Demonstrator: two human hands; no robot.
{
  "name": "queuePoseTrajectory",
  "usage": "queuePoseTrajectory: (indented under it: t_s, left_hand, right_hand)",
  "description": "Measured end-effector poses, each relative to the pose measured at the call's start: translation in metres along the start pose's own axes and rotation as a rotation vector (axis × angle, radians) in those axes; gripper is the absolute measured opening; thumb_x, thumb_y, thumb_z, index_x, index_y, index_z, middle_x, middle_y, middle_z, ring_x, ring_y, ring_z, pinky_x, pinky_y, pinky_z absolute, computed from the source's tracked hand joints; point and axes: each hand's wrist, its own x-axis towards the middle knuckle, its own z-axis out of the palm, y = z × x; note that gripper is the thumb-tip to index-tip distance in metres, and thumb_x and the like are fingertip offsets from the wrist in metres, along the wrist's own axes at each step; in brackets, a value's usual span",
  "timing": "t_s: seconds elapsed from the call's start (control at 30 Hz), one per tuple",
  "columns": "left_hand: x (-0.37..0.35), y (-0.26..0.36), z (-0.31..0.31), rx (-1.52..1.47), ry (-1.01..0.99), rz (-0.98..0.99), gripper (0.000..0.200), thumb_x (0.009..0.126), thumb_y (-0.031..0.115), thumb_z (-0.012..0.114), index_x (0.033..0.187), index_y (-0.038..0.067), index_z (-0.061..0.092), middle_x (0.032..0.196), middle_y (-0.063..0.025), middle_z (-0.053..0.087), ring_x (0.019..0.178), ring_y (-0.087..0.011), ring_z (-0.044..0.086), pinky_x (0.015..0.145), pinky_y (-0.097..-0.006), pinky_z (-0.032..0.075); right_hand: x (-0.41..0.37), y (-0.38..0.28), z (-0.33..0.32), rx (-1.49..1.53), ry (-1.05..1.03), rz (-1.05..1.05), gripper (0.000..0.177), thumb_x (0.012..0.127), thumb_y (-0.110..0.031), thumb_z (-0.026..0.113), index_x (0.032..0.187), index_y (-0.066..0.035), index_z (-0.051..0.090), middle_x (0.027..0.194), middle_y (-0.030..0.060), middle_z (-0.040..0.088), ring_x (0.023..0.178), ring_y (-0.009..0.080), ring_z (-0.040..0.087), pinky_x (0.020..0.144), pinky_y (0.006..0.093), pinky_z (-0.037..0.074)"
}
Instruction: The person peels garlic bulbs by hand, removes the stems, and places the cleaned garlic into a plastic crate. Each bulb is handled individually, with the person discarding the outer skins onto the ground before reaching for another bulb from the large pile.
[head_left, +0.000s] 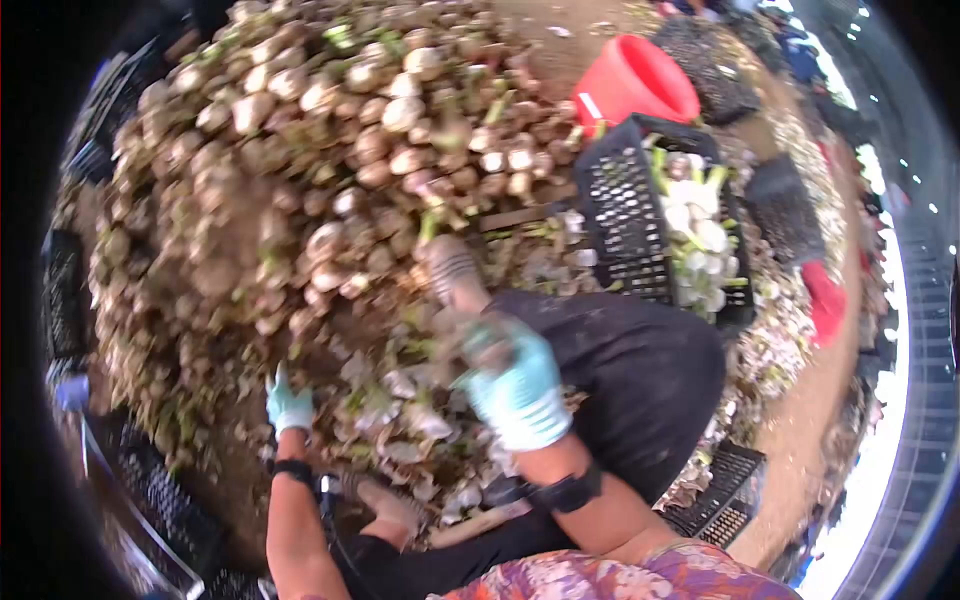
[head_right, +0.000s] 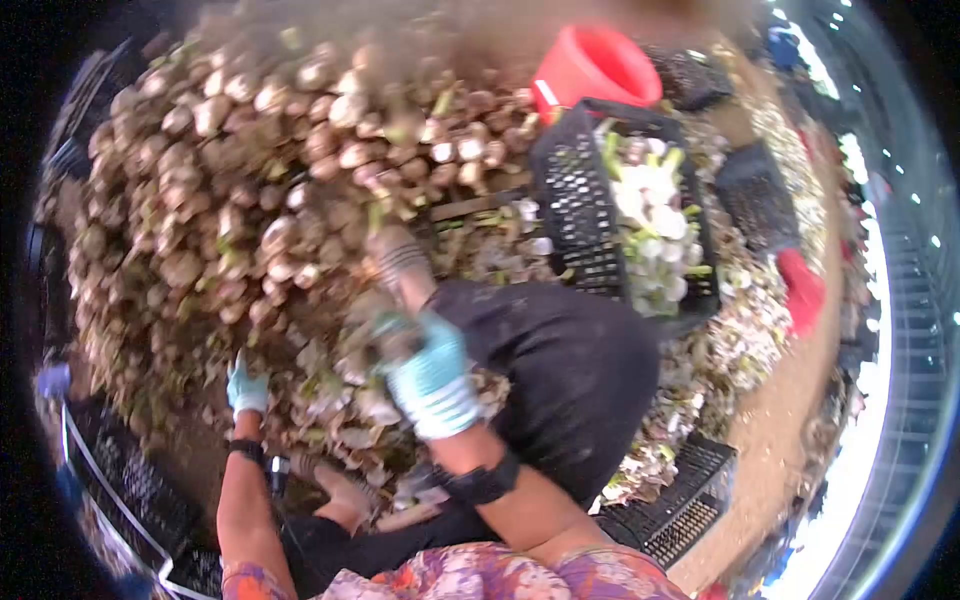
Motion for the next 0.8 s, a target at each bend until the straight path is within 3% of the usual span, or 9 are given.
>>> queuePoseTrajectory:
  t_s: [0.07, 0.1, 0.17, 0.27, 0.3, 0.4, 0.5, 0.57, 0.8]
  left_hand:
    - [0.012, 0.004, 0.009, 0.103, -0.126, 0.022, 0.059, 0.066, 0.016, 0.065, 0.121, 0.015, 0.044, 0.127, -0.0212, 0.038, 0.105, -0.0379, 0.047, 0.086, -0.0413, 0.042]
    - [0.014, 0.004, 0.012, 0.17, -0.19, 0.034, 0.057, 0.065, 0.012, 0.066, 0.118, 0.015, 0.046, 0.128, -0.0211, 0.036, 0.104, -0.0383, 0.047, 0.085, -0.0419, 0.043]
    - [0.014, -0.003, 0.019, 0.159, -0.093, 0.056, 0.052, 0.064, 0.007, 0.065, 0.113, 0.013, 0.05, 0.117, -0.0206, 0.048, 0.097, -0.0358, 0.053, 0.08, -0.0382, 0.045]
    - [0.0, 0.003, 0.001, -0.718, -0.154, -0.077, 0.048, 0.06, 0.003, 0.064, 0.107, 0.004, 0.053, 0.08, -0.0084, 0.06, 0.075, -0.02, 0.058, 0.066, -0.0276, 0.047]
    - [-0.021, 0.035, -0.033, -1.003, -0.338, -0.259, 0.049, 0.059, 0.002, 0.066, 0.106, 0.003, 0.053, 0.085, -0.0071, 0.058, 0.074, -0.0169, 0.056, 0.065, -0.0274, 0.048]
    - [-0.066, 0.075, -0.066, -1.16, -0.423, 0.0, 0.06, 0.055, 0.001, 0.069, 0.111, -0.001, 0.048, 0.095, -0.0076, 0.055, 0.081, -0.0159, 0.055, 0.071, -0.0268, 0.048]
    - [-0.121, 0.12, -0.099, -1.016, -0.378, 0.241, 0.056, 0.057, 0.009, 0.07, 0.108, -0.001, 0.05, 0.095, -0.007, 0.056, 0.084, -0.0144, 0.054, 0.076, -0.0264, 0.045]
    - [-0.146, 0.128, -0.106, -0.794, -0.136, 0.382, 0.049, 0.061, 0.003, 0.068, 0.107, -0.001, 0.051, 0.093, -0.0026, 0.057, 0.085, -0.0092, 0.052, 0.076, -0.0232, 0.044]
    - [-0.198, 0.106, -0.147, -1.133, -0.32, 0.119, 0.056, 0.06, 0.001, 0.07, 0.112, -0.004, 0.05, 0.097, -0.0057, 0.058, 0.085, -0.0107, 0.053, 0.077, -0.0245, 0.044]
  right_hand:
    - [-0.001, 0.014, 0.026, 0.505, -0.288, 0.147, 0.02, 0.082, -0.011, 0.053, 0.096, 0.004, 0.056, 0.078, 0.0017, 0.059, 0.06, 0.0059, 0.049, 0.052, 0.0202, 0.039]
    - [-0.002, 0.019, 0.026, 0.49, -0.437, 0.306, 0.021, 0.082, -0.004, 0.05, 0.101, 0.004, 0.056, 0.083, 0.0031, 0.06, 0.059, 0.0053, 0.048, 0.051, 0.0202, 0.04]
    - [-0.003, 0.038, 0.036, 0.23, -0.502, 0.253, 0.024, 0.081, 0.003, 0.047, 0.104, 0.004, 0.054, 0.087, 0.0032, 0.059, 0.063, 0.0069, 0.05, 0.055, 0.0213, 0.042]
    - [-0.01, 0.048, 0.051, 0.185, -0.341, 0.212, 0.033, 0.07, 0.014, 0.042, 0.098, 0.002, 0.056, 0.089, 0.0077, 0.06, 0.077, 0.0125, 0.056, 0.066, 0.0219, 0.045]
    - [-0.011, 0.062, 0.051, 0.095, -0.359, 0.233, 0.031, 0.068, 0.008, 0.05, 0.098, 0.003, 0.056, 0.092, 0.0137, 0.058, 0.083, 0.0234, 0.057, 0.073, 0.0291, 0.045]
    - [-0.015, 0.095, 0.059, -0.5, -0.432, 0.082, 0.035, 0.065, -0.004, 0.06, 0.1, 0.002, 0.055, 0.099, 0.021, 0.055, 0.091, 0.0363, 0.053, 0.08, 0.0374, 0.044]
    - [-0.025, 0.043, 0.054, -0.54, -0.436, -0.026, 0.028, 0.065, -0.003, 0.057, 0.093, 0.0, 0.056, 0.094, 0.023, 0.055, 0.089, 0.037, 0.054, 0.074, 0.0377, 0.044]
    - [-0.033, 0.02, 0.049, -0.489, -0.37, -0.103, 0.025, 0.064, -0.002, 0.056, 0.089, 0.002, 0.056, 0.088, 0.0232, 0.058, 0.087, 0.0365, 0.055, 0.072, 0.0376, 0.045]
    - [-0.063, 0.007, 0.045, -0.383, -0.63, -0.427, 0.026, 0.066, 0.0, 0.051, 0.091, 0.005, 0.056, 0.081, 0.0222, 0.059, 0.075, 0.0353, 0.057, 0.067, 0.0354, 0.046]
